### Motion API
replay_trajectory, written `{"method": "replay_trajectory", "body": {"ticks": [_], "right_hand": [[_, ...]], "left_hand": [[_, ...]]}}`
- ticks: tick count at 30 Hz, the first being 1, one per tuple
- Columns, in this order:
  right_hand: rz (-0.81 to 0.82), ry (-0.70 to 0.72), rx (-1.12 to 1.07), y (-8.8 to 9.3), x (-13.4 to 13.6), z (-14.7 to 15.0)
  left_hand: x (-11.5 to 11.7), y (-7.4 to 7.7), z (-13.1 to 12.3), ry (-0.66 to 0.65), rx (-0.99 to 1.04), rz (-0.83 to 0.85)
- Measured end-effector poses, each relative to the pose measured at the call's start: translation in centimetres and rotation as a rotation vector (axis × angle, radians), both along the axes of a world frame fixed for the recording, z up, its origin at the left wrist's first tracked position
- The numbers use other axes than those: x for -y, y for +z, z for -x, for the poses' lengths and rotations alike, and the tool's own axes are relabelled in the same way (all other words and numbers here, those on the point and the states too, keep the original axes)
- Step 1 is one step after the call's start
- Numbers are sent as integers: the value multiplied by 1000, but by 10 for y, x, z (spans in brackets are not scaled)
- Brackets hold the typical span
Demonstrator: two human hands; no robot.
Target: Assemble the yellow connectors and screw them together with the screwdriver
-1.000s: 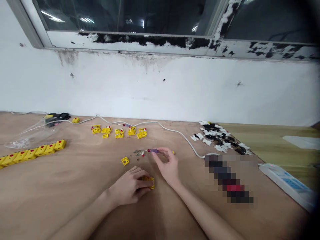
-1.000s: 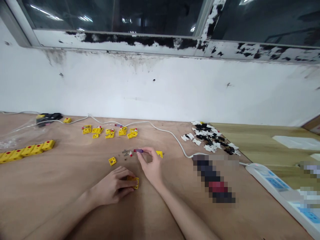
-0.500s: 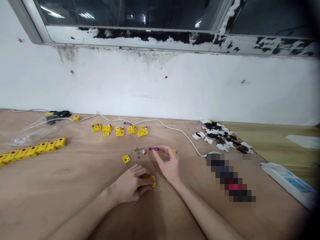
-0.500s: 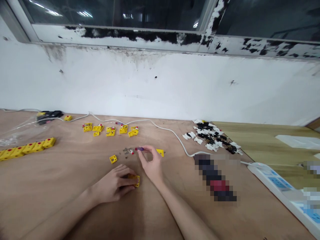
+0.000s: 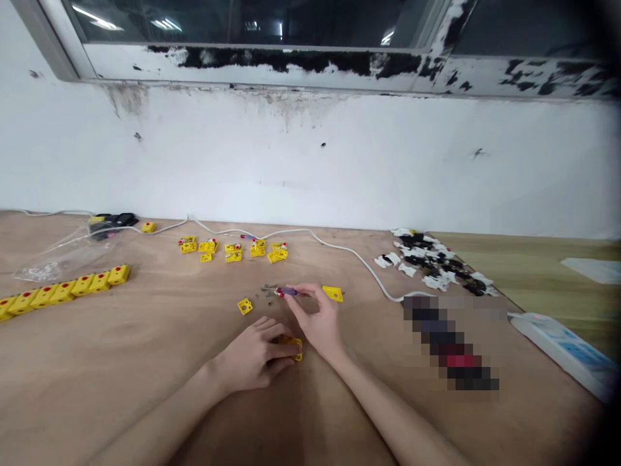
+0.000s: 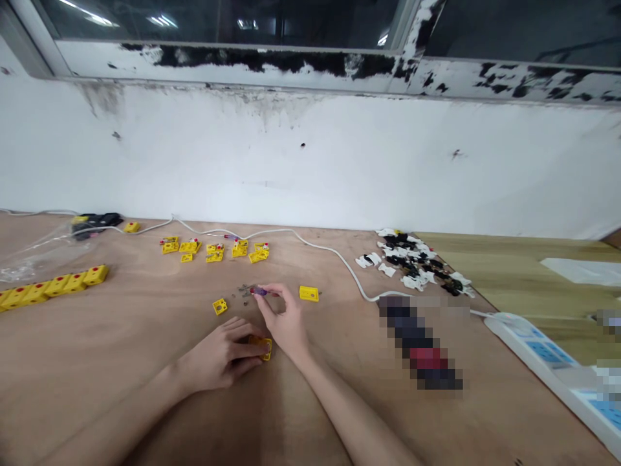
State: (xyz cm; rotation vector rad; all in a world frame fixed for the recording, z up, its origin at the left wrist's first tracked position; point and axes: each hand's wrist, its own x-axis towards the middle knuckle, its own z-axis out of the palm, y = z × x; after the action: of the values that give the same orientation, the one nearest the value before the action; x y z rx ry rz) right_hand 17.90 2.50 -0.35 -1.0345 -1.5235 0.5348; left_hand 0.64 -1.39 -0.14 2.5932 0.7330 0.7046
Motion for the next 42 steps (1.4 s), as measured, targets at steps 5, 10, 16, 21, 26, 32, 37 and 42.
{"method": "replay_trajectory", "body": {"ticks": [5, 10, 16, 21, 26, 32, 37, 42], "right_hand": [[-6, -40, 14, 1, 0, -2], [1, -41, 5, 0, 0, -2], [31, -67, 23, 1, 1, -4], [37, -56, -8, 0, 2, 0], [73, -3, -21, -5, 1, 6], [77, -10, -110, 4, 1, 2], [130, 9, -344, 16, 4, -25], [223, 58, -608, 19, 9, -56]], "left_hand": [[0, -1, 0, -1, -8, 5], [0, -3, 1, 3, -17, 19], [0, -1, 1, -2, -11, 19], [0, -1, 1, 0, 0, 19], [-1, -1, 0, 4, -5, 13], [0, -2, 1, 8, -10, 12], [0, -2, 2, 14, -4, -16], [-2, -3, 0, 16, -6, -75]]}}
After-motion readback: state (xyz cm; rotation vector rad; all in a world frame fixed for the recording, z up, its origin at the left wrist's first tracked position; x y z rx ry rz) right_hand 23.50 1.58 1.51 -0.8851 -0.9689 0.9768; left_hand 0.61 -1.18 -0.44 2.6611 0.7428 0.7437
